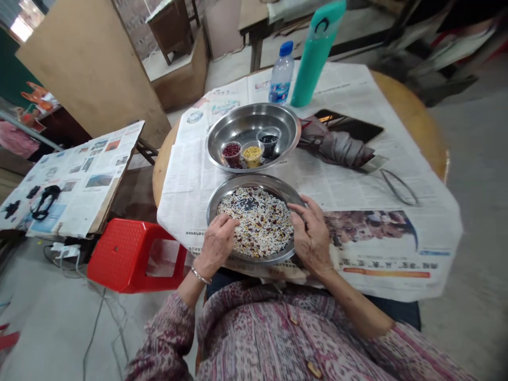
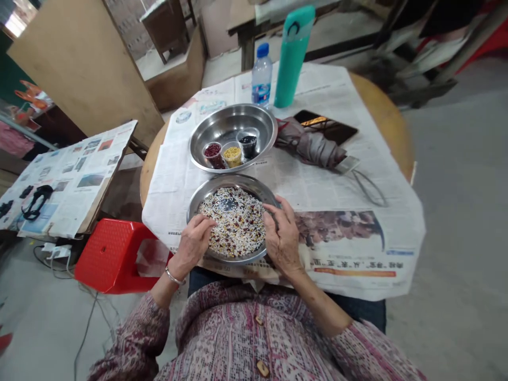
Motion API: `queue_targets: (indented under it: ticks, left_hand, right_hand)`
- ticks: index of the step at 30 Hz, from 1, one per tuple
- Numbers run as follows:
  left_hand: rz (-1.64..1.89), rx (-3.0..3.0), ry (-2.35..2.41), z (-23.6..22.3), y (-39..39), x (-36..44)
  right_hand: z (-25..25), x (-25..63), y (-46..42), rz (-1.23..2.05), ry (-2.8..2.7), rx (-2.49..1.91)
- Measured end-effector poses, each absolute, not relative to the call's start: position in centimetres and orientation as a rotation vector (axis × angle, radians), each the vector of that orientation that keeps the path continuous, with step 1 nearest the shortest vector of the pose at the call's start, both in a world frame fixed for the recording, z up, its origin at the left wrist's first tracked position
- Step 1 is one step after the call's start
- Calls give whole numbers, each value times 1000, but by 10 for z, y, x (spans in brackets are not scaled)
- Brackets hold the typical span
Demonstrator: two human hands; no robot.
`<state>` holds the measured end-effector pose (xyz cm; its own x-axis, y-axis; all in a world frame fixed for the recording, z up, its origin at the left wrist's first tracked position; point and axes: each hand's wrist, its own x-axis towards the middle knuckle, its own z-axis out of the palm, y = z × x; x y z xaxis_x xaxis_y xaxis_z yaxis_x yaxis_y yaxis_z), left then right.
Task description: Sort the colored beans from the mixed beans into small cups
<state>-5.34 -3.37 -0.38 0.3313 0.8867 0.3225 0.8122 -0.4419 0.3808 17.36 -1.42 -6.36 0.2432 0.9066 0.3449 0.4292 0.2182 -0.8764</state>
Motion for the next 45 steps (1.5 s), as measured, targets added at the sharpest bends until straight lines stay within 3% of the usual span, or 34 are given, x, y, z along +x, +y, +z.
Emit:
queue_targets:
  ticks: [11,21,25,32,39,45]
  left_hand:
    - [1240,2293,1525,-32,-31,-75]
    - [1327,2218,1512,-21,-1,-85]
    - [1346,1953,1682,-24,28,-93]
    - [1187,1698,1498,-38,56,-102]
    - [1126,1679,1535,-34,54,-101]
    - [1140,1681,1509,-34,55,-103]
  right_hand:
    - [-40,184,-15,288,-1775,-1307]
    - [-6,193,-23,597,-2752,-879]
    - [-15,173,-20,631,-2763,-886]
    - [-13,142,2,342,-2465,-1212]
    - [-13,99,4,380,-2683,-634]
    - [-25,130,47,288,-2547,-1012]
